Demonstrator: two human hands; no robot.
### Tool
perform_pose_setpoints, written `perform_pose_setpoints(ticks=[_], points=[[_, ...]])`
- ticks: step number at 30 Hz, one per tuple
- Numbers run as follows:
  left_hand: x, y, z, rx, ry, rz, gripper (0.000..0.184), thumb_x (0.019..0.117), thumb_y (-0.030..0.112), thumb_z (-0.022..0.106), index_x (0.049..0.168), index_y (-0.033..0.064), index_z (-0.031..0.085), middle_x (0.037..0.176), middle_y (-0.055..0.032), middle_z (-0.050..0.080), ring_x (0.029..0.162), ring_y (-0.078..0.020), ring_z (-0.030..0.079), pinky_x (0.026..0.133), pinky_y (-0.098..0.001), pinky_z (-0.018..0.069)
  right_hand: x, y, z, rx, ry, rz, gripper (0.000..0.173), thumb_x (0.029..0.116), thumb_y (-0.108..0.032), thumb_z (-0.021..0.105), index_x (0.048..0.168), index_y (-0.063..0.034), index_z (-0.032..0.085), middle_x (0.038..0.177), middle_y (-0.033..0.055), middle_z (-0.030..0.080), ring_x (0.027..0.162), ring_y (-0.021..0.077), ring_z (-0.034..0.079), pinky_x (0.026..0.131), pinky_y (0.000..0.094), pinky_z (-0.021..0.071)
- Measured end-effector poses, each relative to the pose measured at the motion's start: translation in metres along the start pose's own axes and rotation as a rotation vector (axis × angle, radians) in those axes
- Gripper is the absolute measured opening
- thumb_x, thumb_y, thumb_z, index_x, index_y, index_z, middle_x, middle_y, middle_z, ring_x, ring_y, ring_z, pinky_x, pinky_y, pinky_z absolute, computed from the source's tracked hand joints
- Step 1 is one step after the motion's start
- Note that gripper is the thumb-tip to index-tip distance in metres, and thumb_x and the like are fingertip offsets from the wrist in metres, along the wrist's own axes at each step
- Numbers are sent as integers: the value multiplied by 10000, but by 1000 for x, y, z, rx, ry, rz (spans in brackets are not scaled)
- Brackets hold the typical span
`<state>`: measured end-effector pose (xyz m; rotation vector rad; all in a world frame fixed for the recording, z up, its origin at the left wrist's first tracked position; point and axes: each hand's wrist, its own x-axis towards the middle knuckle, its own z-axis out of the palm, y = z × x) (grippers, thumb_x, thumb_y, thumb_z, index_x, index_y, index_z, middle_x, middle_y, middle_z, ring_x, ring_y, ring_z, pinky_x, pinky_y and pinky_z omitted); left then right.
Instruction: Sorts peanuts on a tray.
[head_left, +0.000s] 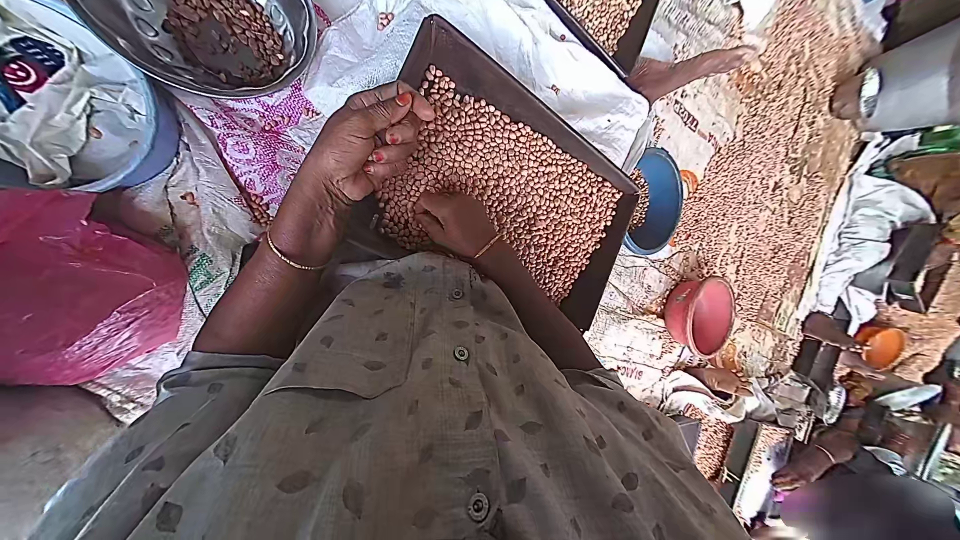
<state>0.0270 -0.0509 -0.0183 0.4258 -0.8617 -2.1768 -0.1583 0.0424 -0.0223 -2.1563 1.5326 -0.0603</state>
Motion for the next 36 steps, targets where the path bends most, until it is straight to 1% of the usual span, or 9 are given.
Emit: perform_pose_setpoints(ticks=[8, 12, 16, 19, 23, 27, 30, 33, 36], points=[[0, -2, -2, 15, -29, 6, 314, 1101, 130, 320, 1028, 131, 625, 671, 88, 509, 455, 17, 402, 393, -109, 323, 3, -14, -3, -127, -175, 69, 255, 1024, -181, 553, 1161, 0, 668, 928, 228, 715, 896, 442, 710, 725, 592, 534], [0, -2, 2, 96, -16, -30, 390, 1125, 210, 270, 1069, 110, 643, 668, 85, 507, 444, 14, 376, 384, -112, 301, 2, 12, -2, 170, 257, -10, 170, 958, -106, 585, 1011, 3, 705, 703, 112, 652, 596, 257, 630, 565, 456, 519], [0, -3, 6, 203, -5, -88, 417, 1131, 254, 254, 1100, 111, 645, 714, 80, 546, 437, 22, 379, 374, -108, 311, 0, 15, -21, 620, 411, 2, 117, 961, -28, 609, 1034, 40, 668, 704, 12, 620, 559, 12, 509, 545, 187, 456], [1, -2, 11, 314, 24, -184, 449, 1134, 319, 239, 1091, 129, 643, 695, 87, 540, 438, 21, 366, 376, -113, 292, -1, 2, -24, 878, 466, -27, 95, 938, 42, 611, 1023, 57, 649, 701, -18, 627, 566, -27, 515, 545, 147, 450], [1, -4, 19, 521, 48, -288, 459, 1128, 418, 255, 856, 196, 550, 593, 98, 494, 435, 13, 375, 393, -138, 282, 4, -9, -25, 943, 510, -59, 170, 957, 56, 593, 1122, 83, 614, 856, 57, 708, 678, 27, 625, 642, 188, 540], [0, -4, 10, 349, -14, -187, 394, 1128, 291, 286, 974, 149, 619, 636, 89, 487, 439, 11, 368, 387, -127, 296, -3, 2, -21, 841, 359, -52, 57, 970, 11, 602, 1025, 26, 596, 727, -15, 605, 586, -21, 515, 557, 143, 452], [-1, -2, 8, 177, -18, -102, 318, 1115, 172, 341, 961, 131, 616, 606, 98, 473, 417, 20, 375, 370, -115, 322, -12, 13, -16, 558, -14, -75, 134, 955, -97, 667, 1028, 17, 667, 692, 22, 598, 585, 59, 516, 576, 243, 454], [-2, 0, 9, 154, 17, -82, 317, 1110, 153, 342, 948, 140, 613, 599, 105, 462, 416, 27, 364, 371, -107, 309, -9, 7, -11, 178, -265, 13, 258, 980, -195, 669, 1165, -15, 676, 839, 174, 681, 776, 348, 667, 734, 552, 530], [-2, 0, 7, 155, 5, -66, 316, 1106, 146, 342, 956, 139, 620, 624, 99, 481, 420, 28, 368, 366, -104, 306, -8, 5, -9, 82, -223, -7, 204, 989, -164, 630, 1106, -14, 702, 857, 194, 707, 814, 396, 697, 736, 589, 530]])
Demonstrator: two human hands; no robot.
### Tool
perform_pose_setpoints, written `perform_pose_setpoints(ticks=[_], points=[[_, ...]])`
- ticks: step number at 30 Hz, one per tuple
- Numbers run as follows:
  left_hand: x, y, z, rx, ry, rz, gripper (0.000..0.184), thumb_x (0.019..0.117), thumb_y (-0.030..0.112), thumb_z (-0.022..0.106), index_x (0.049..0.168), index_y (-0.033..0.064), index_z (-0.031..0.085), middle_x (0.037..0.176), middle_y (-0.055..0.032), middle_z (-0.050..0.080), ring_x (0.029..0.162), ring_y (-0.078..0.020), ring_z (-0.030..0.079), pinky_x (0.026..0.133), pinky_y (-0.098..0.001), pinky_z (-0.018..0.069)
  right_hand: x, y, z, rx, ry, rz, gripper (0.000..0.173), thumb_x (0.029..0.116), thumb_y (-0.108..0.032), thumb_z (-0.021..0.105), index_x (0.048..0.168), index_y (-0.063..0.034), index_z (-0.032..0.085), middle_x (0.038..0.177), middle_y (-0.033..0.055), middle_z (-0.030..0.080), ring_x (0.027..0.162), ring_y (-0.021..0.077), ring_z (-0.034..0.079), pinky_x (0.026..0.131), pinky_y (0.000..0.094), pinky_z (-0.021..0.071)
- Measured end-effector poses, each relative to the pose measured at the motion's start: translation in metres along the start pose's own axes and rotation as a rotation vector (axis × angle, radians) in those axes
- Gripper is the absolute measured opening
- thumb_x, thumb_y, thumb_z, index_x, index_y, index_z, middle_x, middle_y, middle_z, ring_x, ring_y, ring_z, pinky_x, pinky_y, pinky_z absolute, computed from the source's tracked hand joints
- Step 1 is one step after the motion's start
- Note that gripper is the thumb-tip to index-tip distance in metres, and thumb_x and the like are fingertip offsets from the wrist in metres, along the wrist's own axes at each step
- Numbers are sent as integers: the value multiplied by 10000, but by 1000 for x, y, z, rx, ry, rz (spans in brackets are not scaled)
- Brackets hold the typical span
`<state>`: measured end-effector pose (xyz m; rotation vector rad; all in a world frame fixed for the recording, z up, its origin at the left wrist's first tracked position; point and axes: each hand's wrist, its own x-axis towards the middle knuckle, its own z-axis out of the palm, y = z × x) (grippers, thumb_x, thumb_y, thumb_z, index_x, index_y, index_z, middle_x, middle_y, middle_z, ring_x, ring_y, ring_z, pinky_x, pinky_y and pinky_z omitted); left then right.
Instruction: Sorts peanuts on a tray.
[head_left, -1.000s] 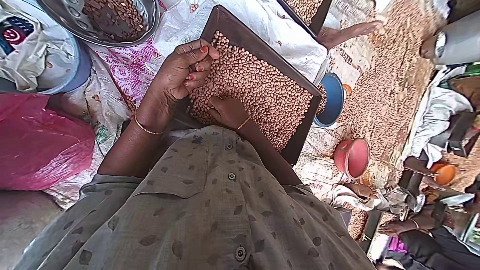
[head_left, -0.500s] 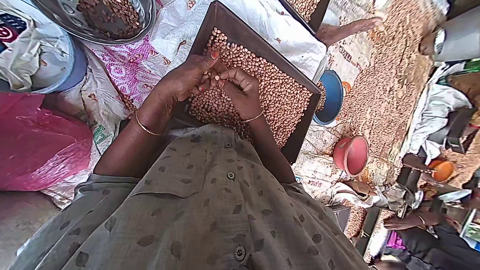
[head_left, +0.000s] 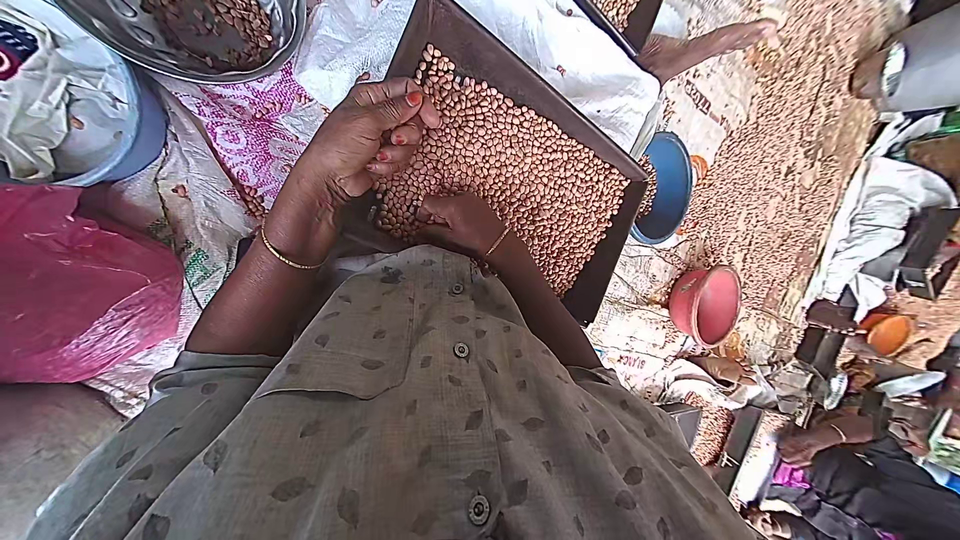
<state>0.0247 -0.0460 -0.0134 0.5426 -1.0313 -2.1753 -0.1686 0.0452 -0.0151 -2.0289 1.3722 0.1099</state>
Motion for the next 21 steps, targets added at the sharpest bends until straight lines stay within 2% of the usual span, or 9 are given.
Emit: perform_pose_setpoints(ticks=[2, 4, 7, 9, 11, 13, 15, 17, 21], points=[[0, 0, 0, -13, -4, 3, 308, 1105, 142, 346, 961, 142, 619, 633, 98, 488, 425, 28, 371, 368, -103, 306, 1, 5, 2, 33, 30, -38, 194, 993, -163, 618, 1062, -5, 708, 828, 190, 700, 786, 386, 691, 717, 582, 526], [0, -1, 1, -13, -7, -4, 321, 1110, 155, 335, 967, 137, 622, 634, 97, 487, 429, 27, 369, 371, -105, 306, 0, 15, 5, 153, 138, -97, 175, 982, -141, 634, 1005, 16, 709, 781, 159, 691, 712, 307, 681, 680, 514, 543], [1, -2, 3, 93, -2, -61, 420, 1131, 269, 260, 1039, 127, 644, 664, 92, 517, 431, 24, 367, 373, -110, 297, -5, 17, -8, 460, 506, -152, 121, 972, -61, 635, 991, 45, 688, 726, 40, 642, 586, 40, 548, 567, 217, 487], [1, -2, 6, 214, -2, -141, 489, 1134, 356, 212, 1073, 138, 645, 686, 90, 555, 435, 24, 370, 373, -115, 287, -5, 6, -22, 572, 734, -172, 113, 966, -20, 635, 1028, 69, 666, 692, -13, 596, 551, -27, 472, 524, 151, 420], [3, -1, 10, 293, -15, -206, 492, 1130, 401, 201, 994, 180, 619, 693, 99, 597, 434, 32, 384, 378, -117, 290, -5, -6, -33, 652, 783, -215, 240, 965, 11, 628, 1179, 119, 640, 760, 4, 648, 582, -27, 499, 556, 152, 454], [4, 0, 9, 282, -70, -221, 497, 1130, 399, 199, 1000, 184, 629, 730, 96, 615, 451, 34, 399, 387, -113, 301, -6, -9, -37, 701, 751, -185, 310, 995, -3, 597, 1279, 121, 590, 780, 11, 661, 601, -10, 539, 587, 168, 494], [6, -1, 4, 225, -109, -190, 491, 1125, 337, 229, 1037, 146, 673, 723, 86, 582, 442, 37, 384, 377, -106, 299, -7, 8, -37, 672, 753, -117, 186, 1024, -34, 548, 1156, 79, 614, 698, -18, 562, 552, 1, 459, 527, 178, 417], [5, 0, 1, 144, -102, -134, 402, 1115, 250, 289, 992, 145, 657, 681, 95, 526, 436, 36, 367, 373, -103, 295, -16, 29, -38, 537, 712, -16, 158, 1035, -80, 523, 1003, 27, 635, 683, -20, 518, 557, 14, 451, 534, 185, 406], [4, -1, -3, -25, -37, -30, 342, 1114, 182, 334, 940, 159, 627, 577, 121, 421, 412, 34, 345, 367, -107, 296, -45, 43, -33, 316, 456, 194, 202, 1042, -143, 527, 1004, 2, 663, 718, 46, 566, 598, 108, 508, 590, 299, 450]])
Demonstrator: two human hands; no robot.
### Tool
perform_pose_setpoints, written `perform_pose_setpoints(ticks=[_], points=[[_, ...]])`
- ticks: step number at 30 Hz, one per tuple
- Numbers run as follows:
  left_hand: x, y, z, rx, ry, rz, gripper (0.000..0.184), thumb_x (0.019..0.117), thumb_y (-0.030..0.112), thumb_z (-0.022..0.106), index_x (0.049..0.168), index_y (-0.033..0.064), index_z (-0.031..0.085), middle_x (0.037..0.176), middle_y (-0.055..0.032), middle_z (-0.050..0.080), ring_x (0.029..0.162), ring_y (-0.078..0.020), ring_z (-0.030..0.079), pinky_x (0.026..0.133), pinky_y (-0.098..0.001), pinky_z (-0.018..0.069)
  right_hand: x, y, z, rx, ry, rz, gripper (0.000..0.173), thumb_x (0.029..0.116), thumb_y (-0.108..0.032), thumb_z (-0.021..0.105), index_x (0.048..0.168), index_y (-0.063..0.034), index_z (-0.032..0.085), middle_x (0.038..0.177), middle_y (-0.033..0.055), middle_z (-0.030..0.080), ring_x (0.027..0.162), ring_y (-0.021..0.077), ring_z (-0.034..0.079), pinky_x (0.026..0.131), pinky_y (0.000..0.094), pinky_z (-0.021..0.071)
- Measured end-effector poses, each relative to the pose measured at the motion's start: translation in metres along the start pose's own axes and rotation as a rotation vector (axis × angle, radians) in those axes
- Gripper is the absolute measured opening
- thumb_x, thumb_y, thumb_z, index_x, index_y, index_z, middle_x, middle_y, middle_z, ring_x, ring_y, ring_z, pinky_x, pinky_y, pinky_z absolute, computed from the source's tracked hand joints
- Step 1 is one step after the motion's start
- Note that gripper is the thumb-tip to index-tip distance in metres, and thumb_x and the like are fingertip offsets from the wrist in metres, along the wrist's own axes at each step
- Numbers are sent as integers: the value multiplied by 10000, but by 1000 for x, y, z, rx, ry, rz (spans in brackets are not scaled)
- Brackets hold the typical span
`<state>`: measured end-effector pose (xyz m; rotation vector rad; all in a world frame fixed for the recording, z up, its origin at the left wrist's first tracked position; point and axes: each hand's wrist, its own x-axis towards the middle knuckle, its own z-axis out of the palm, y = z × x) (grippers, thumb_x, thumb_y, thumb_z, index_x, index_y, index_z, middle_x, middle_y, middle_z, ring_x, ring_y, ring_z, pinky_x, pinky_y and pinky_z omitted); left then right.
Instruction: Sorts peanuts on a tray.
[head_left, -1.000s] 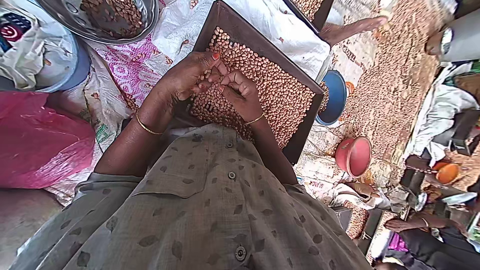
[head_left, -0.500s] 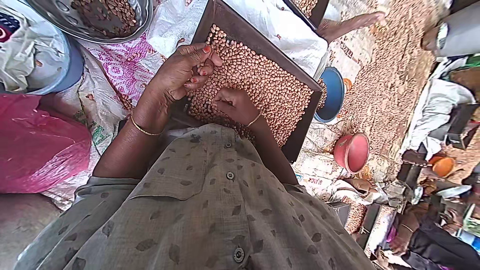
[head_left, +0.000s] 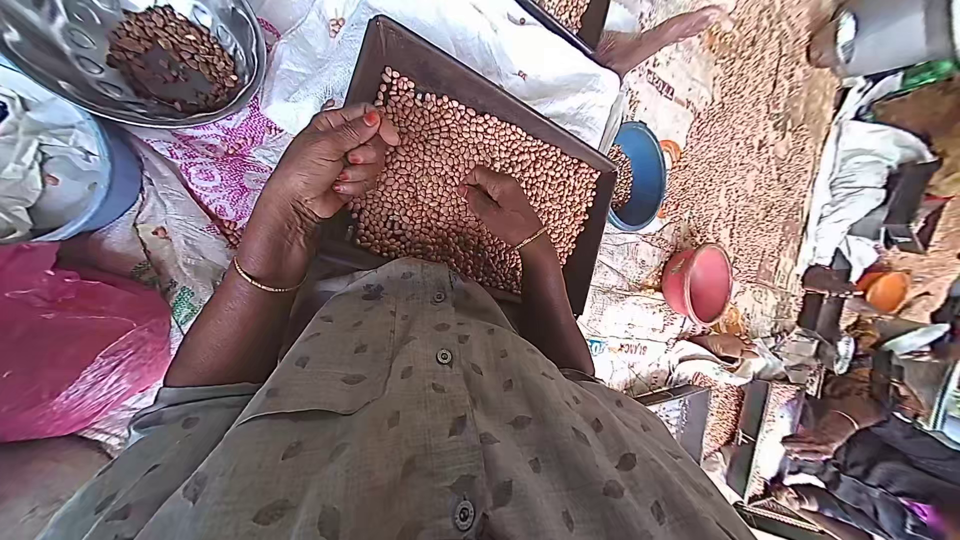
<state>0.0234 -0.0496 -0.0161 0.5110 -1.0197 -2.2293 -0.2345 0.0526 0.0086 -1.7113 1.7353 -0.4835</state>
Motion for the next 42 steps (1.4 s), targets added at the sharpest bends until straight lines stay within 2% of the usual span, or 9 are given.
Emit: perform_pose_setpoints(ticks=[6, 10, 13, 15, 17, 20, 26, 35, 42], points=[[2, -2, -3, 19, 32, 48, 306, 1095, 134, 341, 1051, 163, 643, 629, 105, 450, 430, 24, 357, 375, -105, 300, -36, 14, -36, 191, -288, 33, 123, 943, -4, 625, 1025, 30, 710, 878, 101, 708, 727, 134, 665, 699, 329, 575], [2, -1, -1, 36, 36, 43, 333, 1041, 50, 330, 1053, 140, 651, 675, 78, 503, 431, 17, 364, 377, -107, 307, -57, 39, -110, -57, 313, 90, 192, 979, -12, 576, 1077, 50, 729, 993, 159, 743, 844, 187, 738, 813, 374, 630], [1, 0, 0, 17, 42, 40, 340, 1031, 52, 317, 1032, 143, 645, 660, 79, 506, 422, 19, 358, 377, -107, 299, -61, 46, -159, -401, 594, 322, 442, 964, -115, 642, 1385, 13, 604, 1413, 240, 595, 1310, 357, 577, 1122, 520, 422], [2, 0, 1, 7, 45, 31, 343, 1071, 104, 300, 1016, 158, 633, 635, 94, 474, 422, 25, 347, 376, -104, 286, -54, 44, -156, -368, 638, 244, 493, 974, -136, 621, 1425, 46, 545, 1502, 259, 506, 1429, 348, 467, 1187, 477, 354], [4, -1, 0, -18, 40, 23, 340, 1097, 139, 293, 1025, 155, 624, 635, 94, 455, 426, 22, 348, 376, -103, 289, -35, 31, -119, -132, 614, 27, 357, 997, -113, 582, 1315, 43, 629, 1353, 208, 632, 1273, 235, 608, 1081, 368, 492], [4, -1, -1, -28, 39, 15, 334, 1110, 157, 295, 1022, 154, 617, 635, 94, 447, 429, 21, 351, 379, -102, 300, -2, -3, -43, 170, 239, -250, 248, 1012, -20, 520, 1183, 64, 678, 1211, 177, 693, 1122, 187, 679, 968, 333, 566], [1, 0, 1, 6, 60, 34, 329, 1102, 148, 307, 1029, 152, 628, 638, 96, 460, 432, 22, 362, 380, -105, 298, 41, -26, 40, -439, -65, -225, 191, 977, -50, 607, 1123, -23, 727, 1184, 198, 667, 1173, 378, 628, 941, 492, 549], [3, 0, -1, 3, 38, 34, 315, 1096, 147, 317, 1025, 157, 623, 645, 101, 468, 440, 26, 370, 387, -103, 305, 38, -16, 51, -528, -28, -226, 269, 992, -127, 600, 1223, -124, 738, 1274, 193, 633, 1227, 393, 583, 968, 501, 519], [2, 0, 1, 47, 47, 37, 312, 1096, 141, 319, 1025, 146, 623, 644, 100, 461, 440, 20, 367, 387, -107, 302, 39, -8, 56, -498, 27, -294, 204, 971, -161, 617, 1090, -106, 773, 1176, 174, 663, 1149, 367, 617, 935, 490, 522]])
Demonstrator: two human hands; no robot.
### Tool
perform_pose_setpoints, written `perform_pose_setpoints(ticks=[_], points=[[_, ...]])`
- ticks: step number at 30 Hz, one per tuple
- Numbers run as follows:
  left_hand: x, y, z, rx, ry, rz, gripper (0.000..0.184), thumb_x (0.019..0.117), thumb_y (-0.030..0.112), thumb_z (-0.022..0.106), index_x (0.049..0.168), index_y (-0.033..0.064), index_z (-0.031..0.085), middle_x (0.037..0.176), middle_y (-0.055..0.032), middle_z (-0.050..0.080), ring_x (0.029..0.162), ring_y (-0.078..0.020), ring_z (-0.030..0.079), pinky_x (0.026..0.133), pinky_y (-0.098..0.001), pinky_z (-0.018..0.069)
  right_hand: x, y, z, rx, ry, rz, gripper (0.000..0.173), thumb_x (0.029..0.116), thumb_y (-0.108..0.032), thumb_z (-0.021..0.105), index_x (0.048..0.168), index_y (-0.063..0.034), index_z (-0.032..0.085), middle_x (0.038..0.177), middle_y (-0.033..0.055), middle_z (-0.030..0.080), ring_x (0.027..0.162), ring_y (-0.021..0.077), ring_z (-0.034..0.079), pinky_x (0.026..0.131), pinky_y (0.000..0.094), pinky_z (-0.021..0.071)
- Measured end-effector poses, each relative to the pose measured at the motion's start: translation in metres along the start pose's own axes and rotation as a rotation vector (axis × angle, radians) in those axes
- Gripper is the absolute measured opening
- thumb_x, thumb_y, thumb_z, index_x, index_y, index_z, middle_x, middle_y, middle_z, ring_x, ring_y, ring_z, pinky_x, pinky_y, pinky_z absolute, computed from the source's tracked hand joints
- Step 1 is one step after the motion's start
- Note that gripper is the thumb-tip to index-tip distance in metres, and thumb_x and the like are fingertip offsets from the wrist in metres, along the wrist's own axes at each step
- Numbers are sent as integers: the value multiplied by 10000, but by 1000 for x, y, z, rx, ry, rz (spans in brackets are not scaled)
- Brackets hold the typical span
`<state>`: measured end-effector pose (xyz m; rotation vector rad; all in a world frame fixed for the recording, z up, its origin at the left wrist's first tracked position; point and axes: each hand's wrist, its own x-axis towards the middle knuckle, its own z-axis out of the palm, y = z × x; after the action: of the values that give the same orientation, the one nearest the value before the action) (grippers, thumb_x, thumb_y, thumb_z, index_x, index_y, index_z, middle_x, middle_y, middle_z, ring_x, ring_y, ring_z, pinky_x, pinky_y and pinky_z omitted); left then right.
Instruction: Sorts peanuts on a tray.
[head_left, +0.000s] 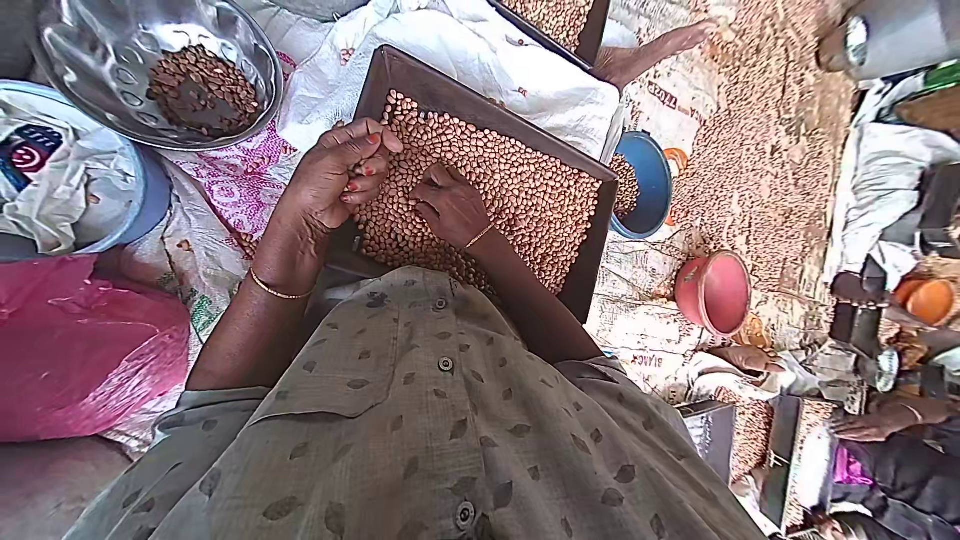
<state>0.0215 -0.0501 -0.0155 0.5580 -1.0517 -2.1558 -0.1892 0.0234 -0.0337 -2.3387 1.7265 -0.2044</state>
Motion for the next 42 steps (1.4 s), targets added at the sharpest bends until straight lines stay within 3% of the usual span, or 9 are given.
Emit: perform_pose_setpoints(ticks=[6, 11, 13, 18, 23, 29, 34, 37, 42], points=[[1, -2, 3, 138, -6, -121, 421, 1125, 288, 251, 1125, 138, 644, 717, 92, 546, 434, 34, 356, 375, -104, 290, -1, 8, -8, 232, 204, 23, 154, 956, -60, 623, 1038, -12, 745, 1249, 183, 672, 1094, 309, 691, 873, 443, 592], [2, -2, 13, 305, 33, -275, 513, 1123, 441, 202, 954, 183, 612, 689, 91, 588, 431, 29, 365, 380, -124, 287, 1, -15, -25, 774, 465, -96, 244, 948, 47, 628, 1171, 117, 697, 1127, 226, 718, 975, 208, 729, 870, 318, 614], [2, -1, 8, 195, -16, -232, 530, 1127, 408, 178, 1001, 158, 629, 688, 81, 555, 429, 22, 351, 378, -121, 281, 3, -13, -18, 703, 494, -19, 151, 950, 32, 610, 1044, 89, 714, 968, 177, 719, 800, 153, 695, 743, 281, 600], [1, 0, 0, -36, -11, -74, 389, 1125, 242, 278, 924, 169, 603, 606, 112, 450, 423, 34, 359, 377, -99, 306, -1, -22, 1, 250, 29, 44, 192, 981, -116, 638, 1089, 11, 732, 1058, 190, 724, 976, 337, 718, 831, 493, 587], [-1, 0, 0, -29, -5, -44, 374, 1123, 230, 296, 930, 172, 611, 582, 121, 429, 418, 38, 356, 379, -98, 302, 3, -34, -3, 159, -88, 106, 220, 982, -56, 591, 1161, -3, 706, 1122, 199, 707, 1018, 369, 707, 804, 527, 575], [1, -2, 3, 81, 16, -120, 482, 1130, 323, 209, 1087, 135, 650, 669, 100, 506, 437, 30, 358, 379, -104, 293, -1, -7, -7, 530, 365, 171, 132, 925, -41, 631, 995, -1, 735, 911, 115, 744, 774, 195, 714, 704, 395, 593], [2, -4, 6, 212, -42, -204, 518, 1125, 426, 168, 1119, 165, 616, 745, 84, 604, 450, 31, 374, 383, -112, 281, 2, -23, -32, 947, 504, 13, 269, 965, 61, 574, 1218, 137, 626, 1049, 185, 714, 886, 170, 720, 808, 318, 624], [2, -2, 2, 89, -60, -123, 467, 1125, 323, 213, 1050, 149, 640, 684, 85, 531, 443, 28, 379, 384, -108, 307, 3, -15, -18, 708, 388, 102, 119, 971, 3, 581, 1017, 62, 674, 866, 136, 696, 713, 157, 681, 670, 316, 597], [0, -2, -5, -67, -27, -19, 370, 1121, 230, 293, 952, 165, 616, 613, 105, 462, 437, 26, 388, 391, -104, 323, 2, -30, 1, 51, -20, 179, 218, 1015, -141, 571, 1096, -10, 726, 1115, 204, 701, 998, 374, 712, 753, 520, 581]])
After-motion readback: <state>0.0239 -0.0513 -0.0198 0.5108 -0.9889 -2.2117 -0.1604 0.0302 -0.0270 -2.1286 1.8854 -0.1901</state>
